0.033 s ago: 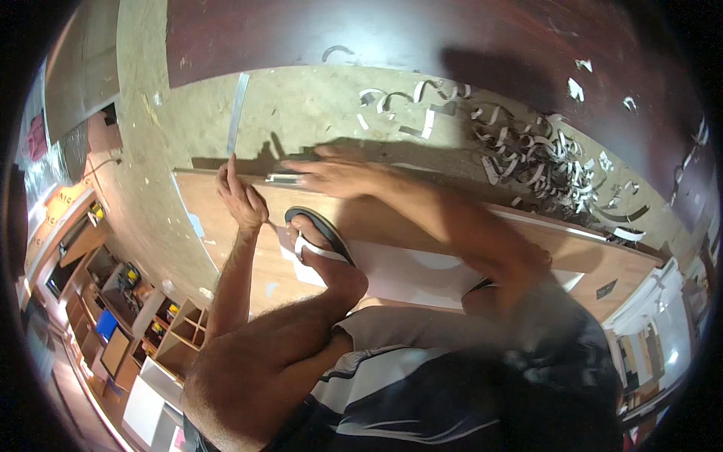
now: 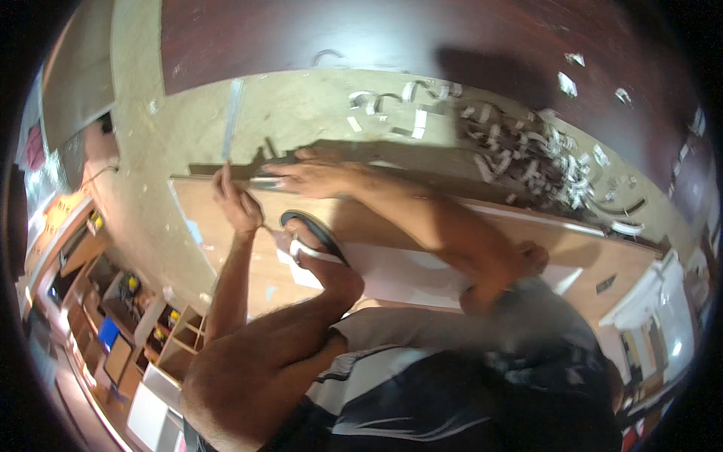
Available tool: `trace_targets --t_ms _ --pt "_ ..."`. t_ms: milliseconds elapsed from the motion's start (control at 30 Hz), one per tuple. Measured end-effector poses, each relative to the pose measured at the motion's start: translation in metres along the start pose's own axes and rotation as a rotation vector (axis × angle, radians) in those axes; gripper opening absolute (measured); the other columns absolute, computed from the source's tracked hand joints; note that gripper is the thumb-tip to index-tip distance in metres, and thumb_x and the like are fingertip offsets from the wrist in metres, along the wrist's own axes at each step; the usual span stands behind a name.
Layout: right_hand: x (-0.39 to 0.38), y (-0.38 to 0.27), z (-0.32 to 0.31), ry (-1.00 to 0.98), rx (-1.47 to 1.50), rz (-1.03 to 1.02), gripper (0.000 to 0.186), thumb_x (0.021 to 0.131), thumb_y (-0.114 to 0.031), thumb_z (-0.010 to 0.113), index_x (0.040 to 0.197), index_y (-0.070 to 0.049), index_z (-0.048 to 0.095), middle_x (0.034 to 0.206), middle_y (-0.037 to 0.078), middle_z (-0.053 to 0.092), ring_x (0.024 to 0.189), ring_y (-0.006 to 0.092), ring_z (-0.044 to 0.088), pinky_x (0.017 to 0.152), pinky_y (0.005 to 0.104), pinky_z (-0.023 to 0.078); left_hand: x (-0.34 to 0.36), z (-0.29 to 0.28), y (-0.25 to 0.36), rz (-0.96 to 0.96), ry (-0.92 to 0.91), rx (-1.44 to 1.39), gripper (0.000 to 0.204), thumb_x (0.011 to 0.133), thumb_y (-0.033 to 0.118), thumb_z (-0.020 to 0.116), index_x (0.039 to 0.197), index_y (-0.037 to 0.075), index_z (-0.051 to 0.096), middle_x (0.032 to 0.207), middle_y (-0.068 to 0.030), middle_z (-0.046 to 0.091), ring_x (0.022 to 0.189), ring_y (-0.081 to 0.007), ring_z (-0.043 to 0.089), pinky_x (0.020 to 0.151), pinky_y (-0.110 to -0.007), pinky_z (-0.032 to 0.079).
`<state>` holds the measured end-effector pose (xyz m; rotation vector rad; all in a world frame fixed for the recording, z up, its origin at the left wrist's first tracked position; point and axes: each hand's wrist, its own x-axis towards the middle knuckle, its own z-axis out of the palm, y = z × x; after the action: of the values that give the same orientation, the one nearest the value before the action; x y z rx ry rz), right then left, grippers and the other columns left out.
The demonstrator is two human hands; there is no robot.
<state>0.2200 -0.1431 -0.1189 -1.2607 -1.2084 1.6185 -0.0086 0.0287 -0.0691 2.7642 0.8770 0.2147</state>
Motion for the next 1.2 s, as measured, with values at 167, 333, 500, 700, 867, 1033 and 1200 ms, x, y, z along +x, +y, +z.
trace_targets --t_ms 167,333,500,700,867,1033,1200 --pt "-0.046 -0.001 -0.01 -0.005 -0.143 0.135 0.06 0.113 -0.062 0.038 0.168 -0.038 0.039 0.176 0.015 0.033 0.159 0.0494 0.029 0.132 0.0576 0.024 0.005 0.004 -0.019 0.188 0.008 -0.007 0.064 0.114 0.042 0.028 0.156 0.0 0.051 0.157 -0.0232 0.056 0.146 -0.0479 0.048 0.122 -0.061 0.034" --pt "-0.345 0.03 -0.076 0.09 -0.229 0.344 0.055 0.114 -0.054 0.044 0.167 -0.041 0.041 0.172 0.009 0.042 0.159 0.0445 0.033 0.133 0.0549 0.026 0.001 -0.003 -0.004 0.069 -0.053 0.029 0.053 0.113 0.03 0.037 0.157 0.004 0.052 0.147 -0.0289 0.053 0.135 -0.0492 0.05 0.113 -0.057 0.04" --pt "-0.607 0.038 -0.126 0.191 -0.234 0.819 0.054 0.11 -0.046 0.058 0.161 -0.027 0.055 0.173 0.015 0.04 0.159 0.0385 0.037 0.13 0.0512 0.031 0.004 -0.003 0.016 0.006 -0.051 0.087 0.053 0.106 0.006 0.041 0.158 0.006 0.051 0.149 -0.0289 0.051 0.137 -0.0479 0.049 0.11 -0.056 0.043" --pt "-0.429 0.071 -0.092 0.166 -0.091 0.253 0.057 0.111 -0.05 0.053 0.164 -0.029 0.05 0.165 0.014 0.052 0.158 0.0403 0.038 0.129 0.0521 0.033 -0.004 0.003 -0.004 -0.044 -0.077 0.142 0.05 0.107 0.007 0.046 0.157 0.005 0.05 0.149 -0.027 0.054 0.137 -0.0478 0.051 0.111 -0.056 0.045" --pt "-0.41 0.06 -0.082 0.195 -0.114 0.039 0.052 0.115 -0.048 0.047 0.164 -0.03 0.05 0.154 0.011 0.063 0.157 0.0403 0.04 0.131 0.0527 0.029 -0.012 0.02 -0.055 0.057 -0.079 0.396 0.043 0.112 0.027 0.051 0.141 -0.004 0.059 0.142 -0.0244 0.063 0.132 -0.0392 0.06 0.12 -0.054 0.045" --pt "-0.62 0.031 -0.153 0.212 -0.054 0.675 0.05 0.113 -0.046 0.052 0.159 -0.03 0.056 0.169 0.016 0.047 0.157 0.0386 0.041 0.129 0.0497 0.036 -0.018 0.009 -0.059 0.014 -0.09 0.343 0.043 0.112 0.027 0.051 0.143 -0.003 0.058 0.143 -0.0242 0.062 0.133 -0.04 0.059 0.12 -0.054 0.045" --pt "-0.604 0.066 -0.127 0.262 -0.121 0.505 0.049 0.111 -0.046 0.057 0.156 -0.028 0.061 0.169 0.017 0.047 0.151 0.0394 0.05 0.124 0.0487 0.041 -0.012 0.0 -0.027 0.038 -0.109 0.325 0.043 0.112 0.026 0.051 0.145 -0.001 0.058 0.145 -0.024 0.062 0.134 -0.0408 0.058 0.119 -0.053 0.045"
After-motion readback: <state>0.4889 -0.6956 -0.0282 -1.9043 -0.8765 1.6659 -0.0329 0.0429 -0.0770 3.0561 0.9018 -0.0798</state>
